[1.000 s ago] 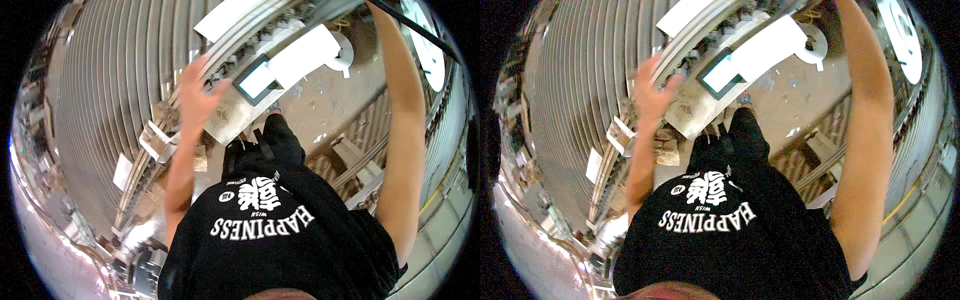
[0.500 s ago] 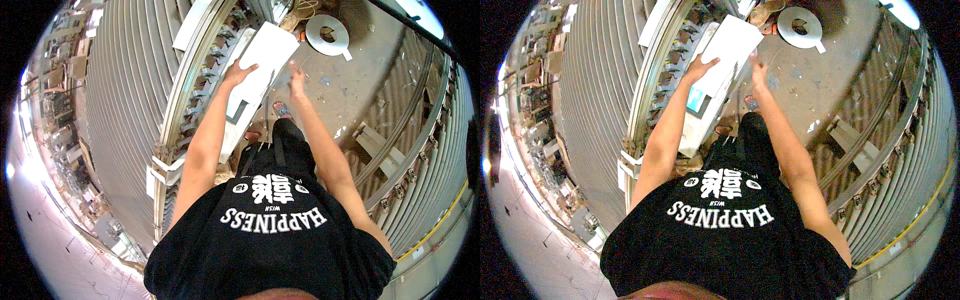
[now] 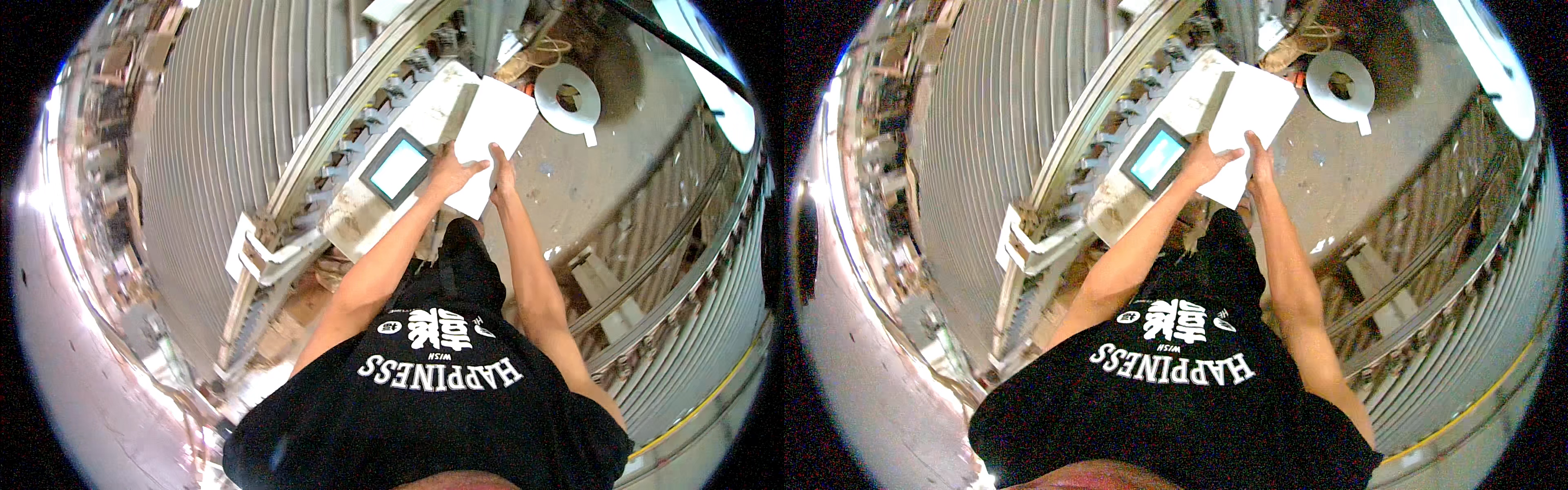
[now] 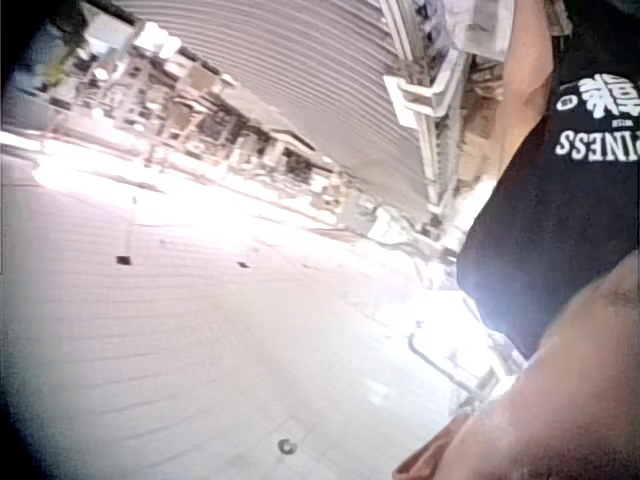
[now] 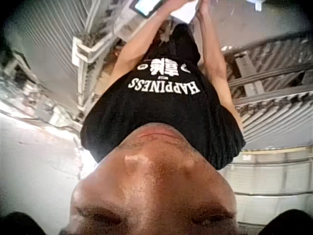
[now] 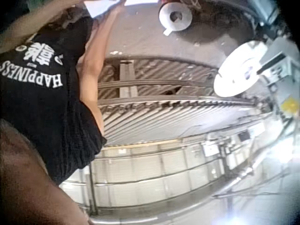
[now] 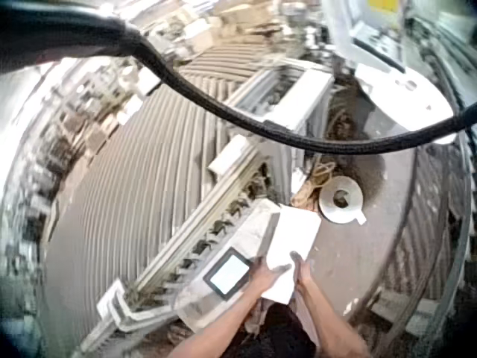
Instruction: The person carries white panels to a roller conveyor, walks through a workshop to a machine, and feeds a long white panel into an edge-banding machine by hand.
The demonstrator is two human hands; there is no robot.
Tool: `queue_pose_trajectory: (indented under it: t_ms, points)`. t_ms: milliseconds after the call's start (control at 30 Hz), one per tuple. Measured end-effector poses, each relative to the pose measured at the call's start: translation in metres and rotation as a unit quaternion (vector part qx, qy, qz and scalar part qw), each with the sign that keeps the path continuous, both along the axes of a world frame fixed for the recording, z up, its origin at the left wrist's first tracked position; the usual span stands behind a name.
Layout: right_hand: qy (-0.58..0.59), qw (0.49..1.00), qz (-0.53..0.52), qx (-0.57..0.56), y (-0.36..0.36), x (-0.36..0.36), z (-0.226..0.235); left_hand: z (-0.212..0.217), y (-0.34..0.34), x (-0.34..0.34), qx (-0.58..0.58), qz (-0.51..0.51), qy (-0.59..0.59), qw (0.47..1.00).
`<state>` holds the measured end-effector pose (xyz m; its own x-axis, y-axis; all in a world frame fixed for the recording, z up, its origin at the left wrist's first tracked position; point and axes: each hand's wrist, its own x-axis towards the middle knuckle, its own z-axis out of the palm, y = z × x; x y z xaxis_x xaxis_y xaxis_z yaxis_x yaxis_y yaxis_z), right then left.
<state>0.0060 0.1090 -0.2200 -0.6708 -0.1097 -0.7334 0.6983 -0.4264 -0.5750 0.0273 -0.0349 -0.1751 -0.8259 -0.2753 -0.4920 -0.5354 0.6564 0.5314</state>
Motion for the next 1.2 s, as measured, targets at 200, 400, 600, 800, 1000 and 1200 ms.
queue_pose_trajectory:
  t_ms: [200, 400, 600, 800, 1000, 1200]
  points:
    - [0.056, 0.998, -0.007, -0.026, -0.002, 0.026, 0.018, 0.042, -0.008, 0.025, -0.055, -0.015, 0.042, 0.998]
    - [0.078, 0.996, 0.026, -0.039, -0.039, 0.043, 0.075, 0.124, -0.054, 0.053, 0.016, 0.064, 0.057, 0.996]
    - [0.157, 0.97, 0.133, -0.128, -0.093, 0.062, 0.117, 0.179, -0.111, 0.112, -0.007, 0.125, 0.1, 0.987]
    - [0.131, 0.967, 0.153, -0.157, -0.138, 0.098, 0.142, 0.257, -0.253, 0.212, -0.034, 0.195, 0.227, 0.954]
    - [0.119, 0.98, 0.118, -0.105, -0.149, 0.163, 0.156, 0.274, -0.524, 0.354, -0.246, 0.228, 0.257, 0.906]
    - [0.079, 0.991, -0.015, 0.108, -0.18, 0.262, 0.198, 0.17, -0.744, 0.514, -0.327, 0.212, 0.091, 0.917]
